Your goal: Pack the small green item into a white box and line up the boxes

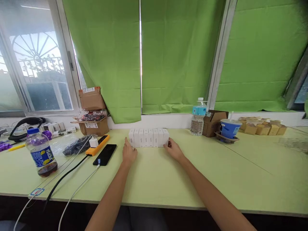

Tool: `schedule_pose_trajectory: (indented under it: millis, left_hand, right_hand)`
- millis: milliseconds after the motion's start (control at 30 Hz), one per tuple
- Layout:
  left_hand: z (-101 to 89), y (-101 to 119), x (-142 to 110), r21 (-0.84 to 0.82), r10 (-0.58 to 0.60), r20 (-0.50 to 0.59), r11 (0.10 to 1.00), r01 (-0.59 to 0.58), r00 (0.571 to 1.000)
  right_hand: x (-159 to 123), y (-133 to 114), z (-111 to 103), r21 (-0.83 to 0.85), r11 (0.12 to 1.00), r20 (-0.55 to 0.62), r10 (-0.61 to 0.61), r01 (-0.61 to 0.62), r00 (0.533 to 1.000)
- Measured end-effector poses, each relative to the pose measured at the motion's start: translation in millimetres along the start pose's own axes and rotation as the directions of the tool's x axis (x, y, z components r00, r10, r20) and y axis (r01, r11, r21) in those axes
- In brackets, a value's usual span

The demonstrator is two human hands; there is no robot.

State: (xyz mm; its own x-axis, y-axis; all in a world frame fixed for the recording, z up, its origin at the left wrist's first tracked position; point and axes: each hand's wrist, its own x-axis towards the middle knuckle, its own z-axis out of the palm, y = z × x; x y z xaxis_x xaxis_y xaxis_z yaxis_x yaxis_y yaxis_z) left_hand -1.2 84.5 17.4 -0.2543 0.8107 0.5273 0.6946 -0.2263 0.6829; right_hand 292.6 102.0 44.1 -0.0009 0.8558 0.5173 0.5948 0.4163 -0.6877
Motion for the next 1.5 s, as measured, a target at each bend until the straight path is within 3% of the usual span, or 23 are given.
schedule_pose_trajectory:
  millis: [400, 767, 1500]
  left_hand:
    - [0.0, -5, 1, 0.105, 0.034, 0.099, 0.993, -0.044, 0.995]
    - [-0.7, -1, 0, 0.18, 0.004, 0.101, 0.983, -0.023, 0.995]
    - [0.5, -2, 2, 0.181, -0.012, 0.099, 0.983, -0.007, 0.995]
  right_hand:
    - [2, 3, 1, -0.086, 0.996, 0.019, -0.037, 0.039, 0.999]
    - [5, 6, 1, -0.104, 0.994, 0.023, -0.033, 0.035, 0.999]
    - [5, 8, 1, -0.124, 0.992, 0.02, -0.036, 0.038, 0.999]
